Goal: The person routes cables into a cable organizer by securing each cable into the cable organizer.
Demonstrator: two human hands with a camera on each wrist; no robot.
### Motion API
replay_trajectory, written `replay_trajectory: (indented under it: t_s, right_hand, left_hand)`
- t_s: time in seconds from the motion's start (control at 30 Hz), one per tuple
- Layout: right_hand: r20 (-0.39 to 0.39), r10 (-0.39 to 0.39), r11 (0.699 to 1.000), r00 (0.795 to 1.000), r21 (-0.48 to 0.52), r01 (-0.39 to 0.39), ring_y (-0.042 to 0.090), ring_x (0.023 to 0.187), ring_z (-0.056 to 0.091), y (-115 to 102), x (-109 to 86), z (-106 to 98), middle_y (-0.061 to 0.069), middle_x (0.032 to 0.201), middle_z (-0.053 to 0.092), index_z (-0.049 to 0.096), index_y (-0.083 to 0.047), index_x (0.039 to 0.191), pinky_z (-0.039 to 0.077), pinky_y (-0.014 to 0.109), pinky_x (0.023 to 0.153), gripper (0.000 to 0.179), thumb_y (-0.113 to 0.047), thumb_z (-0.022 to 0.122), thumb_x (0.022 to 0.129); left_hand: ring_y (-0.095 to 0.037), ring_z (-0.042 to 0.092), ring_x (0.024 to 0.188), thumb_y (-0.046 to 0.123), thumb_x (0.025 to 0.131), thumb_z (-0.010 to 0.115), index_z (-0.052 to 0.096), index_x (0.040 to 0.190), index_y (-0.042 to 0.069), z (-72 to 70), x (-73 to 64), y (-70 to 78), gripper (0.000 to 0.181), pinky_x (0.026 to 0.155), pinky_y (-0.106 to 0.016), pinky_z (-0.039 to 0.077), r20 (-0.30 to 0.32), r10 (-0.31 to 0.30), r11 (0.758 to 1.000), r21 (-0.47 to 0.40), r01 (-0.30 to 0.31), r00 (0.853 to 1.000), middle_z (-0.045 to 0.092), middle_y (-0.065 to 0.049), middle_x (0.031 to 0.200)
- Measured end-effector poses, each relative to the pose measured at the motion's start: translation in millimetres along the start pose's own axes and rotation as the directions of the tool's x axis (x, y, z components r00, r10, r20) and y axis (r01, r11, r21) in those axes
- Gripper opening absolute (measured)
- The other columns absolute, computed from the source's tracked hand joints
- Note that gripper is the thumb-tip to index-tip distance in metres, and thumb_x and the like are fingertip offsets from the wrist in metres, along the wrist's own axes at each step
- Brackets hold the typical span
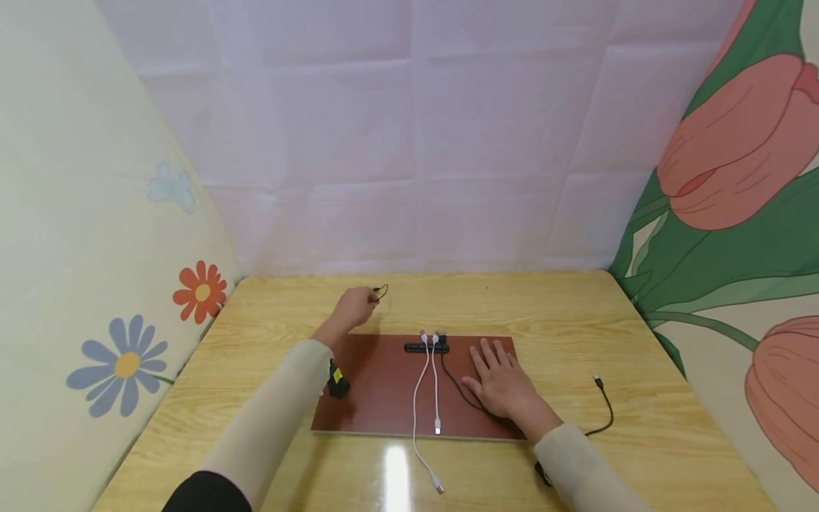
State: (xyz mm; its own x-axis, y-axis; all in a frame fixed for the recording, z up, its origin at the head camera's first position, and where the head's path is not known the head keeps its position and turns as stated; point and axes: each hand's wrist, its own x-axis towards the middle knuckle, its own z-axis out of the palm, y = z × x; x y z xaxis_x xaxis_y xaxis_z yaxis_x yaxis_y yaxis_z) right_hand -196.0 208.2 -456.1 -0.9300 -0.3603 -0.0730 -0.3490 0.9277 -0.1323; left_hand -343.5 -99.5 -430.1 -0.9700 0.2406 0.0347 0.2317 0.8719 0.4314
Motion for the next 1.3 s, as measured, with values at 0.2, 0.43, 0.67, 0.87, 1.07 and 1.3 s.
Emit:
replay_trajectory:
  t_s: [0.2,0.43,0.67,0.87,1.07,1.3]
  right_hand:
    - [-0.008,0.001,1.0,1.0,0.0,-0.001,0.054,0.147,0.019,-1,-0.8,-1,0.031,0.161,0.023,0.034,0.004,0.155,0.024,0.066,0.115,0.064,-0.038,0.046,0.108]
    - [-0.006,-0.004,1.0,1.0,0.007,0.004,0.055,0.147,0.019,0,-0.8,-2,0.032,0.161,0.024,0.034,0.004,0.155,0.024,0.066,0.115,0.064,-0.038,0.046,0.108]
    - [0.011,-0.002,1.0,1.0,0.004,0.002,0.054,0.147,0.019,1,-1.0,-3,0.031,0.161,0.023,0.033,0.003,0.155,0.024,0.066,0.116,0.064,-0.039,0.045,0.108]
    - [0.024,-0.004,1.0,1.0,0.009,0.003,0.055,0.147,0.019,2,-0.8,-3,0.032,0.161,0.023,0.034,0.004,0.155,0.024,0.066,0.115,0.064,-0.038,0.046,0.108]
    - [0.024,-0.005,1.0,1.0,0.006,0.005,0.055,0.146,0.02,2,0.4,-3,0.032,0.16,0.024,0.034,0.004,0.154,0.025,0.066,0.115,0.064,-0.038,0.046,0.108]
    - [0.025,-0.011,1.0,1.0,0.01,0.011,0.056,0.146,0.021,0,-0.1,-7,0.033,0.159,0.025,0.035,0.005,0.154,0.026,0.067,0.114,0.063,-0.037,0.048,0.107]
  left_hand:
    - [-0.026,0.068,0.094,0.01,0.104,0.057,0.072,0.117,0.002,-11.8,-5.5,-3.6,0.022,0.073,-0.034,0.055,-0.034,-0.036,0.987,-0.16,0.03,0.999,0.072,-0.013,0.112]
    - [-0.023,0.069,0.092,0.015,0.105,0.057,0.069,0.123,0.001,-24.7,-9.3,-3.8,0.026,0.07,-0.032,0.055,-0.041,-0.071,0.96,-0.273,0.058,0.997,0.073,-0.012,0.108]
    - [-0.022,0.07,0.092,0.015,0.104,0.059,0.07,0.119,0.002,-31.2,-13.0,-3.0,0.023,0.068,-0.03,0.054,-0.074,-0.044,0.953,-0.301,0.02,0.996,0.074,-0.011,0.108]
    - [-0.021,0.071,0.092,0.017,0.103,0.061,0.071,0.116,0.005,-35.9,-20.3,2.0,0.02,0.072,-0.033,0.056,-0.103,-0.022,0.947,-0.321,-0.012,0.994,0.074,-0.009,0.108]
    - [-0.02,0.07,0.095,0.018,0.103,0.061,0.07,0.117,0.006,-40.0,-30.5,7.5,0.02,0.076,-0.034,0.058,-0.115,-0.004,0.936,-0.35,-0.037,0.993,0.073,-0.007,0.108]
    - [-0.022,0.071,0.098,0.016,0.103,0.061,0.07,0.12,0.003,-43.5,-44.0,15.4,0.023,0.08,-0.033,0.059,-0.134,0.032,0.915,-0.395,-0.083,0.99,0.073,-0.01,0.111]
